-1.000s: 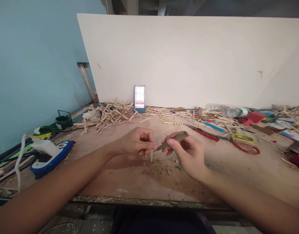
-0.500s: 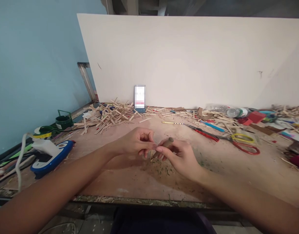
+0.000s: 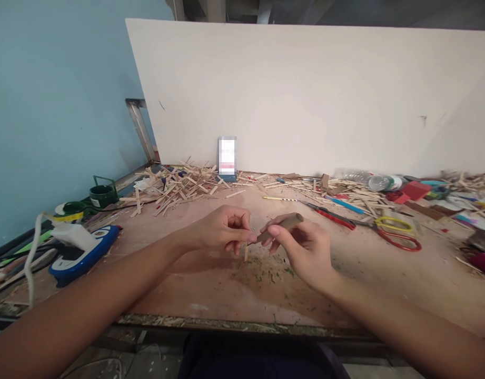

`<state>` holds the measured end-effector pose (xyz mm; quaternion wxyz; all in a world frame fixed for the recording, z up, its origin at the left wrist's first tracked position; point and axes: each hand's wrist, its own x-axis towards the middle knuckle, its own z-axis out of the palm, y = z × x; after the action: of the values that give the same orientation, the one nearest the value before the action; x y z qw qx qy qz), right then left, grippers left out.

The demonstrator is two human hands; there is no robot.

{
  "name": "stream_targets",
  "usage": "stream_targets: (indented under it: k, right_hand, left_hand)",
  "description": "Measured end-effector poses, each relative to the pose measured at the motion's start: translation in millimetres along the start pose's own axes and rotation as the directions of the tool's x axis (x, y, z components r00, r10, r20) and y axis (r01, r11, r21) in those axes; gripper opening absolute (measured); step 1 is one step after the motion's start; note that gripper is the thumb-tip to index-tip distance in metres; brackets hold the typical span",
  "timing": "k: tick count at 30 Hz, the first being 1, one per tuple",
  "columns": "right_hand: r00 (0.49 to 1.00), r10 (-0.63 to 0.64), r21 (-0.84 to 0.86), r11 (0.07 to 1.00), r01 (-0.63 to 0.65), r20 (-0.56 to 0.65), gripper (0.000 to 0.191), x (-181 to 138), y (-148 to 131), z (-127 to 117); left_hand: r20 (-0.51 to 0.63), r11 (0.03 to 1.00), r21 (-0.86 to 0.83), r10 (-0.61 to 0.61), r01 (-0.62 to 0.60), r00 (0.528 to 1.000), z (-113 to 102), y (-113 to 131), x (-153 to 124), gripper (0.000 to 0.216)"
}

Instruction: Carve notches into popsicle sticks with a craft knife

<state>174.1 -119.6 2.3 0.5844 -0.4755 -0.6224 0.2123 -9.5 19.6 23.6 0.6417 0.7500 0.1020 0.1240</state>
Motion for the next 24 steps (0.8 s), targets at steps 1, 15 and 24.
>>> stream_targets:
  k: [1,15,24]
  right_hand:
    - [1.000,0.005,-0.001,1.000,-0.005,0.016,0.041,0.4,0.2,-0.3]
    - [0.999,0.023,0.036,0.999,-0.025,0.045,0.043,2.3,-1.6,-0.9]
    - [0.999,0.018,0.039,0.999,-0.020,0.041,0.042,4.2,-3.8,-2.1]
  left_hand:
    - [-0.001,1.000,0.000,-0.001,0.001,1.000,-0.1,-0.5,0.0,0.057]
    - [-0.007,1.000,0.012,-0.010,0.010,1.000,-0.8,0.2,-0.7,0.059]
    - [-0.014,1.000,0.020,-0.012,0.012,1.000,0.3,0.9,-0.9,0.058]
